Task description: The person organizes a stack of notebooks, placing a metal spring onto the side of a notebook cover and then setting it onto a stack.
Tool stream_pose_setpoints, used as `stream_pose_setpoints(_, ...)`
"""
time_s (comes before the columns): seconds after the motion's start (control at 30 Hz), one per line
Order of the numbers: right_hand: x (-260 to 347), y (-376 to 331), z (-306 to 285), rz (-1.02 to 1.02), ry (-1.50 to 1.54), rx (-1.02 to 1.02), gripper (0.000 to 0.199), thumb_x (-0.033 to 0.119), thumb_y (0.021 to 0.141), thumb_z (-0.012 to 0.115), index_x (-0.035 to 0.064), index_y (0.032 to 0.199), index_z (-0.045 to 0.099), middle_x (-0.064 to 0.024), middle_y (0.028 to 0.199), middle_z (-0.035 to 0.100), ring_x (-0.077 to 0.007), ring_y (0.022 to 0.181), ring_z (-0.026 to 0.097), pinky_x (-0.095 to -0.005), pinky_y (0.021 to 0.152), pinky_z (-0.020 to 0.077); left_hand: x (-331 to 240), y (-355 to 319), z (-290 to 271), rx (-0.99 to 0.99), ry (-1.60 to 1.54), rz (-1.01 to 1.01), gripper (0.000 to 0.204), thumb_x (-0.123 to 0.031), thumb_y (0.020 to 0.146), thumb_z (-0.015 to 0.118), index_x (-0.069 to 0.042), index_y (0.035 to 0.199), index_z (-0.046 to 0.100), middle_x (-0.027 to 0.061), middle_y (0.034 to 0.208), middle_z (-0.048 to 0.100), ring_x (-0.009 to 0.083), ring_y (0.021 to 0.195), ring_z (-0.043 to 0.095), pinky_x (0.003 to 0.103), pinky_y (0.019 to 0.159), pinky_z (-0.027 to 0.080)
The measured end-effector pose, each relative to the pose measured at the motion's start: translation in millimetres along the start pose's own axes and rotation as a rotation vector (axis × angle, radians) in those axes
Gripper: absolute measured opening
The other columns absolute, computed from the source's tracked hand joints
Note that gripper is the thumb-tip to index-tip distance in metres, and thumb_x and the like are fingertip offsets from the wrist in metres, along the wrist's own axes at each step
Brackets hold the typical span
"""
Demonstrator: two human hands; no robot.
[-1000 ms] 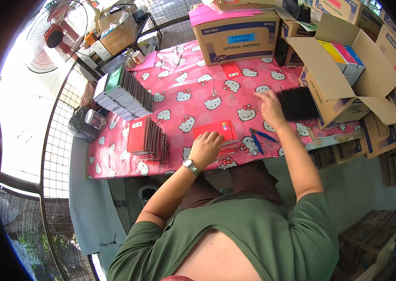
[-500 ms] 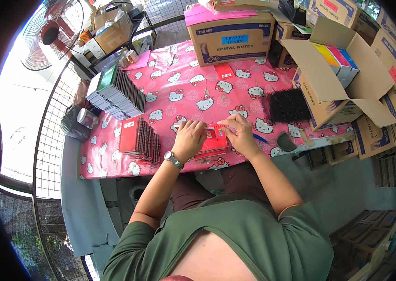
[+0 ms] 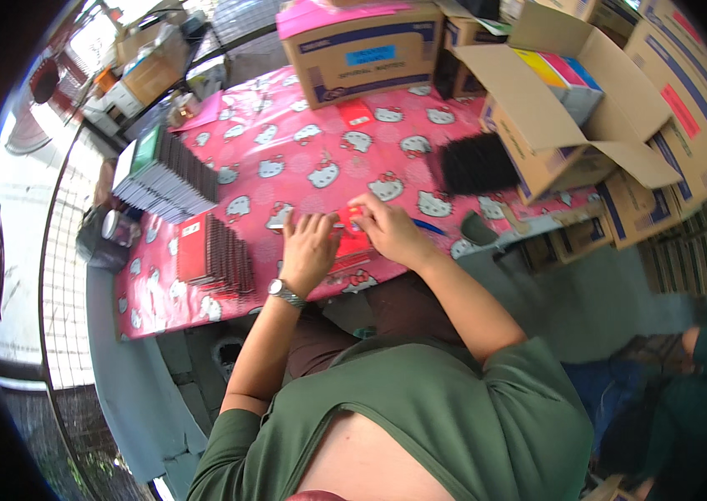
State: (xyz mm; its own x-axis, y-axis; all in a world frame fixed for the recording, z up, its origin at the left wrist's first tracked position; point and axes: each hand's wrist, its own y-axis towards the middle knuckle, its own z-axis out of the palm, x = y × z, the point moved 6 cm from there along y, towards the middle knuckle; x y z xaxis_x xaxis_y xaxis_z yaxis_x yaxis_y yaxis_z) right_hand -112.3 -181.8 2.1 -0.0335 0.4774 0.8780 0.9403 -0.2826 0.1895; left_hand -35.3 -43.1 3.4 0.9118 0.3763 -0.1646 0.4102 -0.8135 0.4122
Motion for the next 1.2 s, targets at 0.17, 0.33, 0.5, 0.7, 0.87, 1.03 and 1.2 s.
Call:
stream_pose_setpoints(0.17, -52, -16, -55, 0.003, -0.336, -0.491, 0.038, 0.036, 0.096, 0.061, 0.0008, 0.110, 0.061, -0.0216, 0.108, 0.062, -0.0363, 0.102, 0.060, -0.0467, 0.085, 0.0492, -1, 2, -3, -0.022, -0.036, 0.033, 0.025, -0.020, 0.090, 0.062, -0.011, 0.112, 0.058, 0.0049, 0.099, 0.064, 0.0248, 0.101, 0.060, 0.056, 0.110, 0.028)
stream_pose_setpoints(0.33, -148, -85, -109, 0.913, -0.948, -0.318, 0.066, 0.060, 0.089, 0.057, 0.0036, 0.123, 0.059, -0.0233, 0.132, 0.049, -0.0412, 0.119, 0.052, -0.0582, 0.094, 0.0477, 8, 0, 7, 0.040, -0.069, 0.038, 0.021, -0.021, 0.092, 0.061, -0.014, 0.112, 0.060, 0.0034, 0.099, 0.064, 0.0249, 0.105, 0.060, 0.062, 0.112, 0.023)
stream_pose_setpoints(0.5, -158, -47, -127, 0.629, -0.628, -0.128, 0.051, 0.042, 0.086, 0.065, 0.0048, 0.121, 0.059, -0.0208, 0.129, 0.053, -0.0360, 0.116, 0.057, -0.0480, 0.098, 0.0476, 16, -5, 2, -0.081, -0.043, -0.112, 0.026, -0.031, 0.089, 0.066, -0.016, 0.111, 0.061, 0.0016, 0.115, 0.061, 0.0291, 0.128, 0.048, 0.077, 0.107, 0.009)
stream_pose_setpoints(0.7, 7, 36, -28, -0.051, 0.897, 0.516, 0.042, 0.019, 0.078, 0.065, 0.0031, 0.117, 0.062, -0.0146, 0.136, 0.052, -0.0250, 0.121, 0.054, -0.0377, 0.105, 0.0397, 33, -12, 3, -0.087, -0.133, -0.077, 0.032, -0.035, 0.081, 0.075, -0.015, 0.102, 0.063, 0.0040, 0.103, 0.057, 0.0276, 0.104, 0.051, 0.046, 0.089, 0.038)
stream_pose_setpoints(0.87, -20, 51, -8, 0.069, 0.726, 0.571, 0.050, 0.020, 0.071, 0.066, 0.0021, 0.118, 0.063, -0.0157, 0.143, 0.045, -0.0256, 0.121, 0.056, -0.0405, 0.108, 0.0393, 28, -3, 2, -0.020, -0.179, -0.084, 0.034, -0.032, 0.078, 0.078, -0.012, 0.103, 0.065, 0.0049, 0.104, 0.058, 0.0287, 0.105, 0.051, 0.045, 0.091, 0.040)
stream_pose_setpoints(1.03, -26, 50, -4, 0.047, 0.071, 0.574, 0.056, 0.016, 0.067, 0.070, 0.0027, 0.121, 0.064, -0.0147, 0.140, 0.048, -0.0269, 0.127, 0.051, -0.0396, 0.107, 0.0395, 33, -3, 4, 0.022, -0.194, -0.093, 0.035, -0.034, 0.078, 0.077, -0.014, 0.104, 0.065, 0.0054, 0.105, 0.057, 0.0276, 0.107, 0.051, 0.047, 0.091, 0.039)
stream_pose_setpoints(1.2, -30, 51, 4, 0.164, 0.283, 0.626, 0.052, 0.019, 0.068, 0.071, 0.0030, 0.117, 0.066, -0.0106, 0.128, 0.056, -0.0235, 0.122, 0.052, -0.0362, 0.105, 0.0399, 30, 0, 3, 0.019, -0.203, -0.070, 0.037, -0.033, 0.078, 0.077, -0.012, 0.106, 0.063, 0.0058, 0.105, 0.057, 0.0285, 0.108, 0.051, 0.047, 0.092, 0.040)
